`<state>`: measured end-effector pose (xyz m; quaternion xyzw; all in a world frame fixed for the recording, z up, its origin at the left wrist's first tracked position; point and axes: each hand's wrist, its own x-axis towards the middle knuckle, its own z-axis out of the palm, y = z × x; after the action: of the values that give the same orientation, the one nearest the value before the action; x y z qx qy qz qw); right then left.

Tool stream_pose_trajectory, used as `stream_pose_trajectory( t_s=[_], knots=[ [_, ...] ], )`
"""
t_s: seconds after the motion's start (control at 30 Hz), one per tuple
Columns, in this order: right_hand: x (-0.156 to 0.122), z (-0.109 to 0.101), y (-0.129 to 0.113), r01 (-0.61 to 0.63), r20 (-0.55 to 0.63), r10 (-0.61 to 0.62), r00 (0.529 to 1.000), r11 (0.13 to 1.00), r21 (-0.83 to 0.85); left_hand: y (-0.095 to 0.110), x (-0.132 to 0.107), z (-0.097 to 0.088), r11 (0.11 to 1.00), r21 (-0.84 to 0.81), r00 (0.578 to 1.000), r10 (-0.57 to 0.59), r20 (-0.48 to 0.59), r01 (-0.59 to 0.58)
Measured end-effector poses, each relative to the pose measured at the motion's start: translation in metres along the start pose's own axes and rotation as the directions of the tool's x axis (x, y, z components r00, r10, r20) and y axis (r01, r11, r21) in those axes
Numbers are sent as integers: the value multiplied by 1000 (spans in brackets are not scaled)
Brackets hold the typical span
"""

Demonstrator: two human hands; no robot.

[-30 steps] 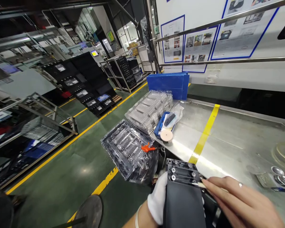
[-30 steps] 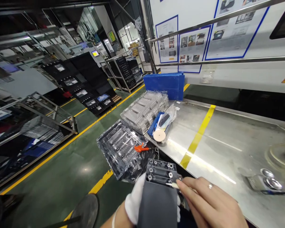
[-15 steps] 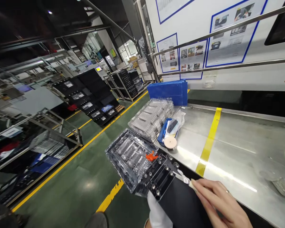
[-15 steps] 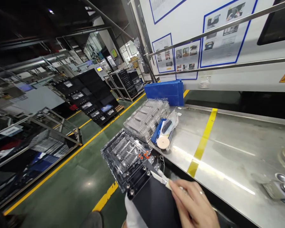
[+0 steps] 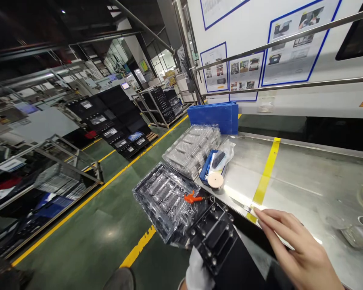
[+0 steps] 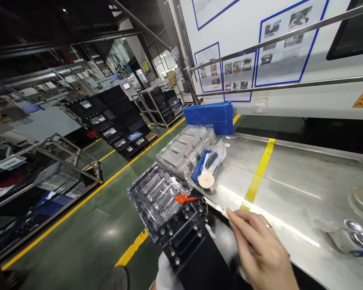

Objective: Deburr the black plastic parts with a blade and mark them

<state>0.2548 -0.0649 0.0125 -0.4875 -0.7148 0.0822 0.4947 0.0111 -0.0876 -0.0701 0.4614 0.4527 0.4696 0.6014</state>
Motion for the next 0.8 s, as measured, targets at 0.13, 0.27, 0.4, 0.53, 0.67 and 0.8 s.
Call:
stream_pose_trajectory(
  t_s=[0.13, 0.27, 0.4, 0.53, 0.67, 0.8],
  knots=[
    [-2, -12, 1, 55, 99, -51, 994, 998, -35, 40, 4, 4, 954, 239, 983, 170, 65, -181],
    [-3, -19, 2, 49, 89, -40, 995, 993, -104, 61, 6, 9, 864, 414, 958, 264, 111, -286],
    [-5, -22, 9, 47, 103, -41, 994, 997, -53, 63, 10, 12, 826, 444, 937, 323, 134, -348],
    [-3, -19, 16, -371, 274, 314, 909, 909, 191, 73, 19, 14, 840, 398, 925, 289, 247, -369],
    [3, -10, 15, -709, 629, 432, 646, 643, 287, 84, 25, 18, 876, 337, 899, 206, 386, -345],
    [7, -4, 12, -725, 678, 392, 622, 616, 309, 87, 28, 20, 911, 296, 889, 139, 435, -288]
  ],
)
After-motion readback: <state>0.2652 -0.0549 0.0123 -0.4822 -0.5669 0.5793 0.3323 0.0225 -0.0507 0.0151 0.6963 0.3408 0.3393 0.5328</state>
